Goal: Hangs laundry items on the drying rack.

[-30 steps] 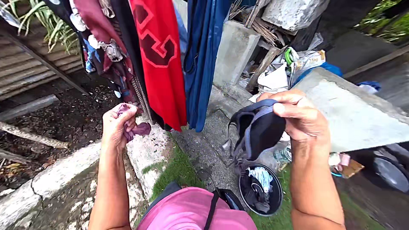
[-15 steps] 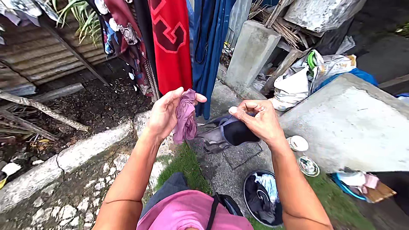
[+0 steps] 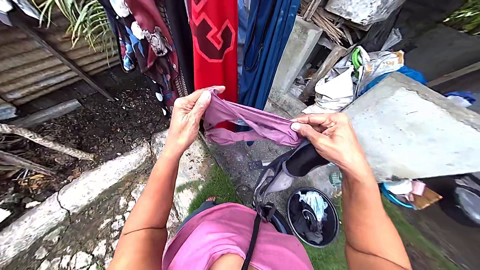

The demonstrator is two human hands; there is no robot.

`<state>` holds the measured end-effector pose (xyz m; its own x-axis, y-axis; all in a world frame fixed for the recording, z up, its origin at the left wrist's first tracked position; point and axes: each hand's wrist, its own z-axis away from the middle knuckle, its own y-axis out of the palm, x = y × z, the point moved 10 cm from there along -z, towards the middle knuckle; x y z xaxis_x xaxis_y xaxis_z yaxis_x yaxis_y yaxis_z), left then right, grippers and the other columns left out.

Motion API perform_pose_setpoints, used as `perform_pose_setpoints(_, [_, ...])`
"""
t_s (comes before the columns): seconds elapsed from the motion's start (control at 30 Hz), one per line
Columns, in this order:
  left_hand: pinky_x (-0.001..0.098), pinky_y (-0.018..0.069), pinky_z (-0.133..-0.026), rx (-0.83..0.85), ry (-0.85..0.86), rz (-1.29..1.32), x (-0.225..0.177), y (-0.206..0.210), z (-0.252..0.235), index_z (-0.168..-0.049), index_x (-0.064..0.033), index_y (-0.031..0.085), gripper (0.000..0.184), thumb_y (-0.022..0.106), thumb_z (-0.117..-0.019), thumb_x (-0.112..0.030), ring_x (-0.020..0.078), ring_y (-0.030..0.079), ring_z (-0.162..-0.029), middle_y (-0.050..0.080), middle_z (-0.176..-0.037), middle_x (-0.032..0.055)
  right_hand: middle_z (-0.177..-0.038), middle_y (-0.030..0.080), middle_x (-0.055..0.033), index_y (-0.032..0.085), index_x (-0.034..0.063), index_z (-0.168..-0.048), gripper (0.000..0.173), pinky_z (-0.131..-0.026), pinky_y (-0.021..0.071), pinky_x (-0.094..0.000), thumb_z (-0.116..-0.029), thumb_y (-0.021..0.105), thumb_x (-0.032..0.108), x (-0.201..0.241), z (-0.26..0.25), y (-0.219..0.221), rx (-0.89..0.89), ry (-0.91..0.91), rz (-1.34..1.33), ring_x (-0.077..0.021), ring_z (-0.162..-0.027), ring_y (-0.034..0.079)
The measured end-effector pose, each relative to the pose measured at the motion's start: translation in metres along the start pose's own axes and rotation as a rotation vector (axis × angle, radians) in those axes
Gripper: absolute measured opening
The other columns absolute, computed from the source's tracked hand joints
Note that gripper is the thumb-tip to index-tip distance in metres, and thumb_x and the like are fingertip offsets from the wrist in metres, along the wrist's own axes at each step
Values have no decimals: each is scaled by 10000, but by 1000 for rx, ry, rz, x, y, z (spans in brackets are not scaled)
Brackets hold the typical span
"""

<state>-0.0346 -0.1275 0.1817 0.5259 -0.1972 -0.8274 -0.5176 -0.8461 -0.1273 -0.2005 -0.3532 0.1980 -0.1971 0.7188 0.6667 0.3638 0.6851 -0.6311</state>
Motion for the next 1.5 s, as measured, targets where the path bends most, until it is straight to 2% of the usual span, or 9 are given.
perform_pose_setpoints(0.4, [112,497,-654,196,80,-112,-1,-4,-19,-892,-113,667,280,460,-1080,-127,-92,584,-686,623,-742,-146,-739,614,192,633,133,-989,65,-589,444,-60,-989,582,94,7,-31,-39,-215,-66,-97,132,-624,540])
perform_pose_setpoints(0.57, [161,515,-532,657,-323,201,25,34,-3,-823,-101,728,179,618,-963,-116,-9,616,-579,691,-680,-54,-942,702,13,693,64,-1052,158,-712,534,-197,-992,624,192,-23,-46,-30,-257,31,153,21,-754,627])
perform_pose_setpoints(0.67, [189,592,-686,430,-455,484,24,39,-11,-1038,-80,711,290,426,-1069,-119,20,689,-748,736,-865,-19,-1119,723,-96,715,83,-1200,286,-646,544,-383,-943,691,208,-27,-43,13,-149,75,208,-159,-739,659])
perform_pose_setpoints(0.8, [251,590,-886,368,-552,725,26,53,-7,-1337,-95,555,492,232,-1124,-398,91,717,-1003,733,-1097,34,-1106,741,-22,762,63,-1145,293,-508,444,-200,-923,739,253,-8,-36,67,-11,5,-183,-9,-599,546])
perform_pose_setpoints(0.9, [247,605,-771,416,-531,743,26,61,2,-1512,-170,400,583,207,-1094,-528,128,727,-974,709,-1202,67,-1206,714,-29,628,-42,-1314,486,-862,561,-156,-958,696,282,3,-46,91,66,-14,-479,27,-998,675])
perform_pose_setpoints(0.97, [239,609,-749,443,-494,664,28,56,7,-1574,-200,320,581,318,-1082,-509,124,736,-957,722,-1195,60,-977,729,24,692,13,-1092,312,-801,580,-180,-925,724,274,3,-59,101,77,-65,-522,12,-893,682])
perform_pose_setpoints(1.1, [248,630,-749,131,-417,406,31,5,14,-1386,-33,577,392,565,-994,-27,97,744,-870,761,-1066,46,-705,652,82,698,69,-888,24,-553,468,-134,-912,699,74,2,-76,104,178,-110,-542,44,-595,566])
perform_pose_setpoints(1.27, [183,581,-609,-139,-322,294,39,-50,30,-992,-87,718,157,668,-925,46,29,698,-665,755,-791,-11,-796,687,90,699,94,-904,85,-662,517,-120,-915,649,27,24,-83,85,281,-216,-651,40,-721,626])
perform_pose_setpoints(1.5, [342,606,-742,-301,-73,-429,29,-79,26,-1285,-32,566,353,653,-1007,-231,166,700,-889,663,-1110,115,-725,705,68,734,75,-927,150,-577,501,-112,-951,622,-21,32,-103,95,196,34,-767,43,-612,606])
